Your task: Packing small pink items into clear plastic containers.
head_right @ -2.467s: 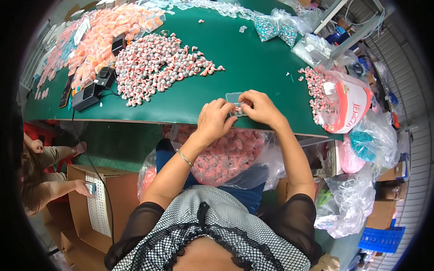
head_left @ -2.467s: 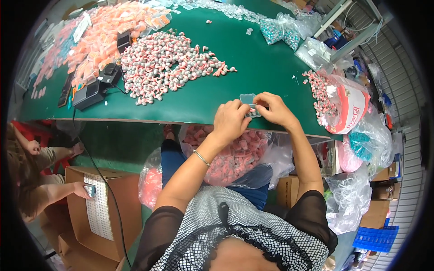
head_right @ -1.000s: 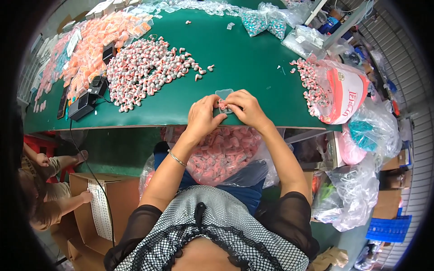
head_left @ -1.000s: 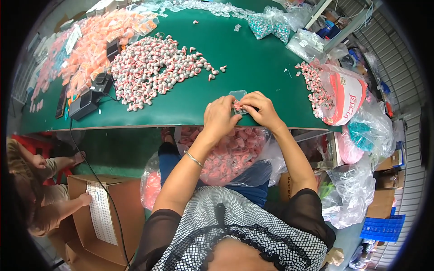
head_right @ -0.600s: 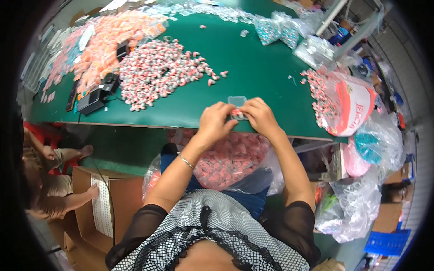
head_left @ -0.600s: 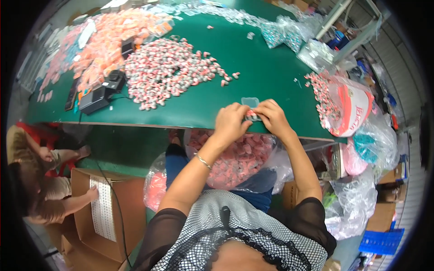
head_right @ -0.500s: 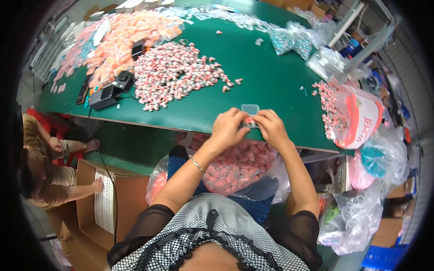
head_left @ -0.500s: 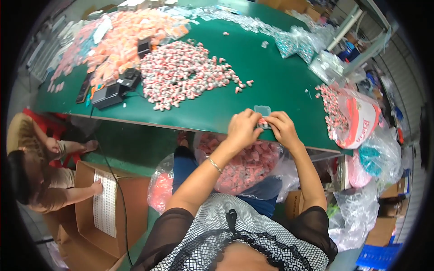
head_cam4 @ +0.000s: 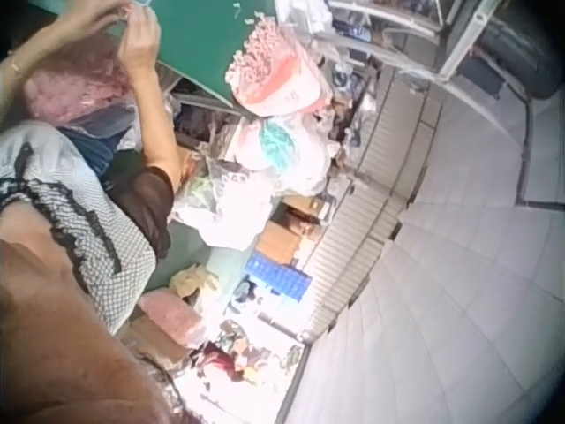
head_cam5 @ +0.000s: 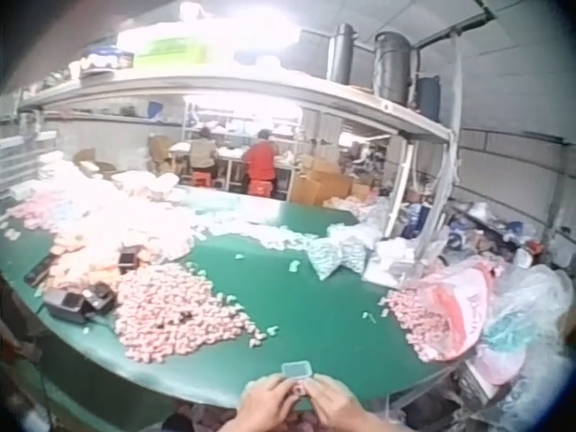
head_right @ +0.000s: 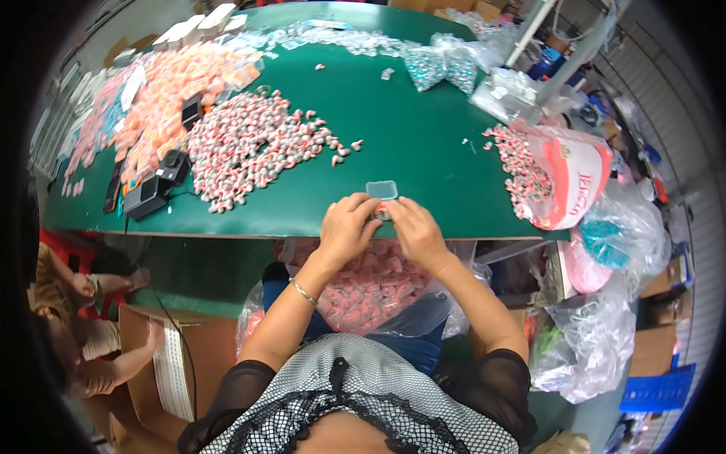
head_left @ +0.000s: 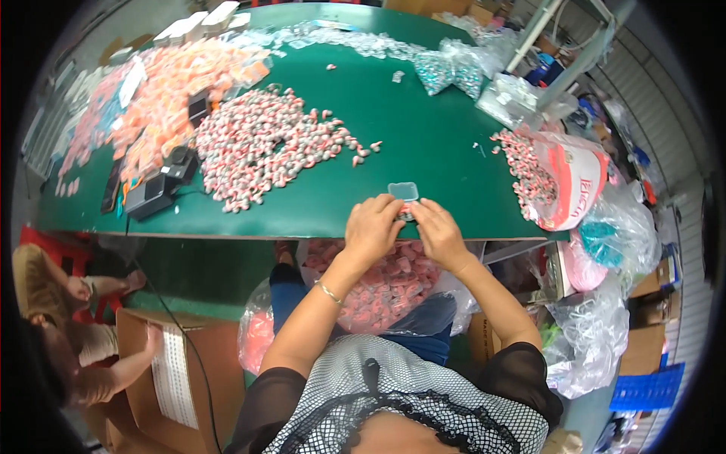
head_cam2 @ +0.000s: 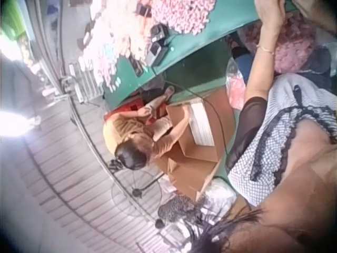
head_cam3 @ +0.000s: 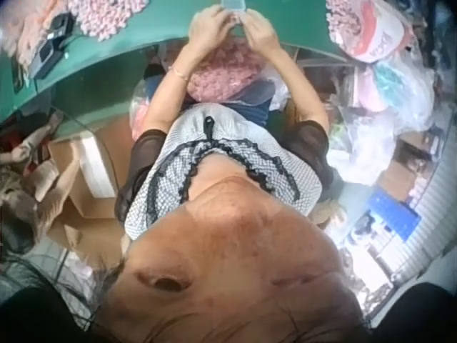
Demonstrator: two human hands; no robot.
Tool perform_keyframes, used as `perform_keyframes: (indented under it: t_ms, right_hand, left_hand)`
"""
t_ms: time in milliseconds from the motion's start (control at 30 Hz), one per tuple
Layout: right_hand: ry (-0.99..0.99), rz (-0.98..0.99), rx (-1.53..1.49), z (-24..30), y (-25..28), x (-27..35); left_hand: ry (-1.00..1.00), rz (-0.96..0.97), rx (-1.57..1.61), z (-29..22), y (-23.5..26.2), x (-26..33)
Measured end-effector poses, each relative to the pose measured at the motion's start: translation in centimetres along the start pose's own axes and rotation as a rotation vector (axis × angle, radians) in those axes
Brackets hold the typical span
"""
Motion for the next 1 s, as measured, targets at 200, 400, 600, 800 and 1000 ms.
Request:
perform_keyframes:
  t_ms: [200, 400, 600, 800, 1000]
  right_hand:
    - [-0.061, 0.013, 0.023, 0.4, 0.5, 0.6]
    - [-0.189, 0.006, -0.171, -0.9, 1.7, -1.2]
    - [-0.33, 0.136, -0.182, -7.4, -1.3, -4.7]
    - [-0.406, 0.198, -0.306, -8.1, -2.7, -4.8]
    - [-0.44, 0.013, -0.329, -6.9, -0.9, -3.7]
  left_hand:
    - [0.025, 0.023, -0.045, -0.2, -0.4, 0.1]
    - [-0.008, -0.023, -0.059, -0.2, -0.2, -0.1]
    - [0.033, -0.008, -0.039, 0.1, -0.3, -0.2]
    - [0.121, -0.021, -0.022, 0.8, -0.6, 0.3]
    - [0.142, -0.04, -0.036, 0.8, -0.4, 0.2]
Point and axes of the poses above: each hand's wrist, its own x-axis away from the middle knuckle, its own y-axis out of the back of the hand, z = x × y, the point moved 8 cm from there along -x, towards the middle knuckle, and after that the axes turned 4 degrees about -x, right-handed, at the moved point
